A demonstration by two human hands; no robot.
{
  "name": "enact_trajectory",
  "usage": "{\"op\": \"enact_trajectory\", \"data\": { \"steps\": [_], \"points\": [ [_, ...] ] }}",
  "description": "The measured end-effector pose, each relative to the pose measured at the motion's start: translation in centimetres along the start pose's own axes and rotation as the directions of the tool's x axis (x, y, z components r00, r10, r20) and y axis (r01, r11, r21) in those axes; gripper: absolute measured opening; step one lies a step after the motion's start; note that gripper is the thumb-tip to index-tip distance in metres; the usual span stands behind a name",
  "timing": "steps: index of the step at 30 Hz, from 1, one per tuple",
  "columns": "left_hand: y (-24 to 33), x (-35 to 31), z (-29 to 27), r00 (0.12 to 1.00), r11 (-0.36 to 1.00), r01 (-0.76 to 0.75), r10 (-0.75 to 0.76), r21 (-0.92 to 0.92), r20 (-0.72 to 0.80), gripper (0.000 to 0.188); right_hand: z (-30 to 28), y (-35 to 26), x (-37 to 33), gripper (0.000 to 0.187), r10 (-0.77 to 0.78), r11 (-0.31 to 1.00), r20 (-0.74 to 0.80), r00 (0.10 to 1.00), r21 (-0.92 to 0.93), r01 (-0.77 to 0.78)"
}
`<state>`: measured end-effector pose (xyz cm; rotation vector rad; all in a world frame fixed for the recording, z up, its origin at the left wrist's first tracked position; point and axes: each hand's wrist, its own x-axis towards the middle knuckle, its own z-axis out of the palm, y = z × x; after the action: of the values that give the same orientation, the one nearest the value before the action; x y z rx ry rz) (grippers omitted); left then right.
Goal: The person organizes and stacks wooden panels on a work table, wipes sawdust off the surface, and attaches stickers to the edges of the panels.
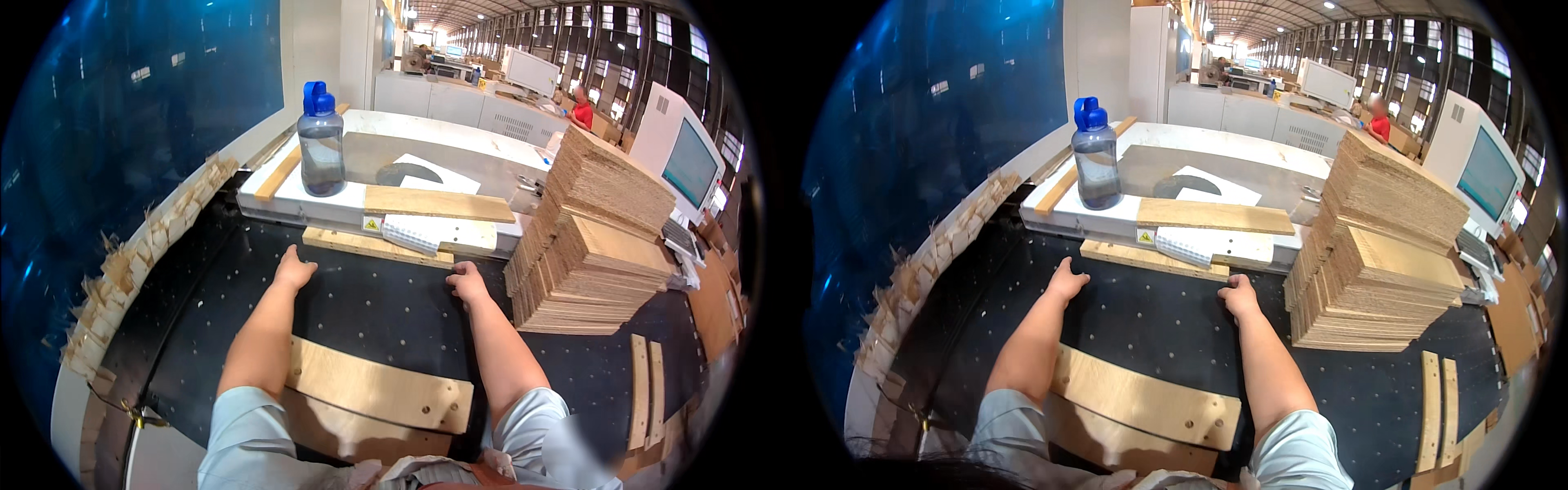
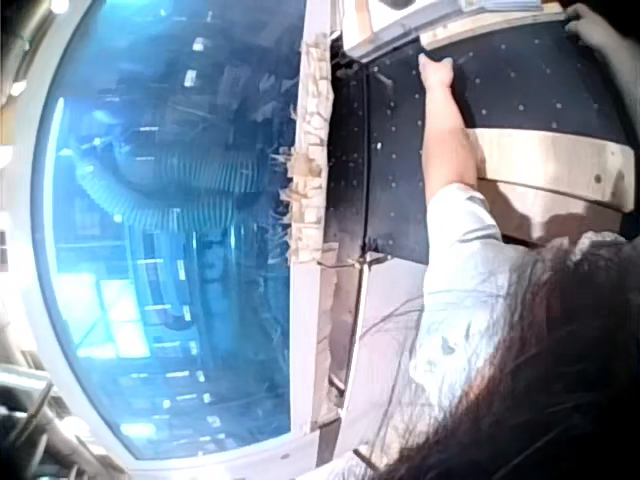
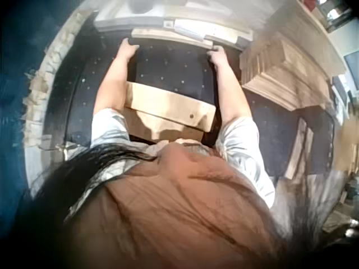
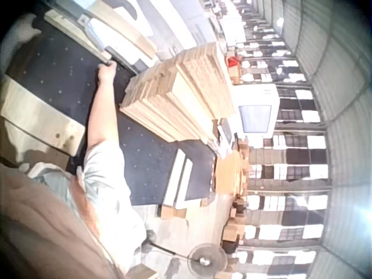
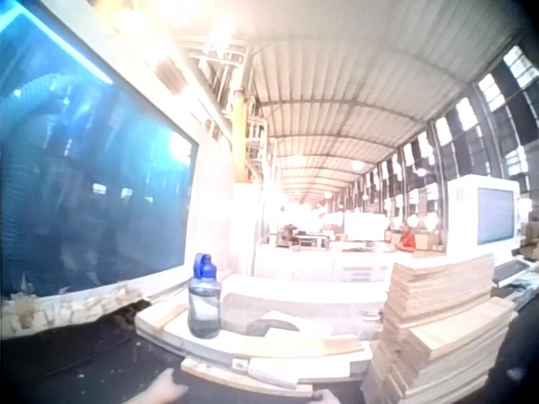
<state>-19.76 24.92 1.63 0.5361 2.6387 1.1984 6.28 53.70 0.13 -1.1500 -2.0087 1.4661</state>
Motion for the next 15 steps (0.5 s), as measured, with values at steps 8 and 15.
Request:
{"op": "enact_trajectory", "data": {
  "steps": [8, 15],
  "points": [
    [-1.7, 6.3, 2.7, 0.99, 0.902, 0.04, 0.024, -0.43, 0.142, 0.069, 0.5, -1.4, -1.2, 0.059, 0.094, 0.94, 0.155, 0.983, 0.31, -0.139],
    [-4.7, 2.2, -5.1, 0.938, 0.994, 0.008, 0.031, -0.111, 0.345, 0.013, -2.9, -0.5, -10.4, 0.058, 0.073, 0.981, 0.356, 0.932, 0.142, -0.131]
  ]
}}
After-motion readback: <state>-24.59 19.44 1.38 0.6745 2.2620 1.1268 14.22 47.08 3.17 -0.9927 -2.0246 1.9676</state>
